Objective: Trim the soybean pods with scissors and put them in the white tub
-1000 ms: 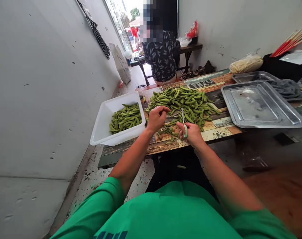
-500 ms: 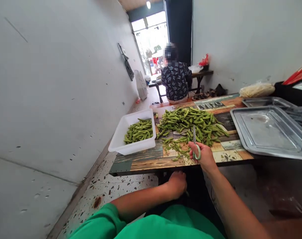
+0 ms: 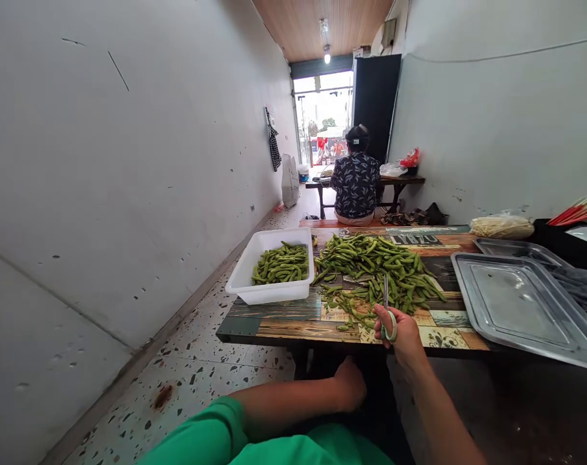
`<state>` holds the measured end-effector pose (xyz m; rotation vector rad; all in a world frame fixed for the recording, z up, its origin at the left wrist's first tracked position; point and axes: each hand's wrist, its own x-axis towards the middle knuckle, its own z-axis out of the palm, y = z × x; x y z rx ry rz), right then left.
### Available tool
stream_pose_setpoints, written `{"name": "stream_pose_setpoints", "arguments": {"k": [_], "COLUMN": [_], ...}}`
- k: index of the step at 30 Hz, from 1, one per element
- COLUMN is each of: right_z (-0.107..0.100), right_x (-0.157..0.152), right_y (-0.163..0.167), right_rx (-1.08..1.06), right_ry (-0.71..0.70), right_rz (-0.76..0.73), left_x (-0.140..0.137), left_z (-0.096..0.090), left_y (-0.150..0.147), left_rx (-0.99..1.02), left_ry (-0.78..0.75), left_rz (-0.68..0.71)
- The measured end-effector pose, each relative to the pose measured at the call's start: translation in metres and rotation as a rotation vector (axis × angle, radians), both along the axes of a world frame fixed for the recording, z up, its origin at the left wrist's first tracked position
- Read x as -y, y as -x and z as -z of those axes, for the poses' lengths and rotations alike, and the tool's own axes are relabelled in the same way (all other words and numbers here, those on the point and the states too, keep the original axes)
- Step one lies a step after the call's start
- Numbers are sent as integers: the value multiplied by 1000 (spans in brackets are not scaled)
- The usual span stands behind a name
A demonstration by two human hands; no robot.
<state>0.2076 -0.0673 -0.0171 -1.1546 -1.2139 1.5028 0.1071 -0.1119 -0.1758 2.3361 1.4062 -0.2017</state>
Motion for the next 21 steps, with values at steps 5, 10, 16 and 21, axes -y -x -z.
{"name": "stream_pose_setpoints", "arguments": {"k": [5, 10, 16, 21], "right_z": [0, 5, 9, 14], "right_x": [0, -3, -7, -11], "right_y": [0, -8, -15, -19], "right_rx": [10, 21, 1, -1], "right_ry": [-2, 13, -7, -45], "right_rz": [-13, 15, 61, 132], "left_x": [6, 26, 31, 8], "left_z": [-12, -84, -238, -304], "left_y": [-4, 3, 86, 176], "left_rx": [-279, -224, 82, -120], "left_ry": [-26, -153, -776, -875], "left_rz": [127, 285, -282, -908]}}
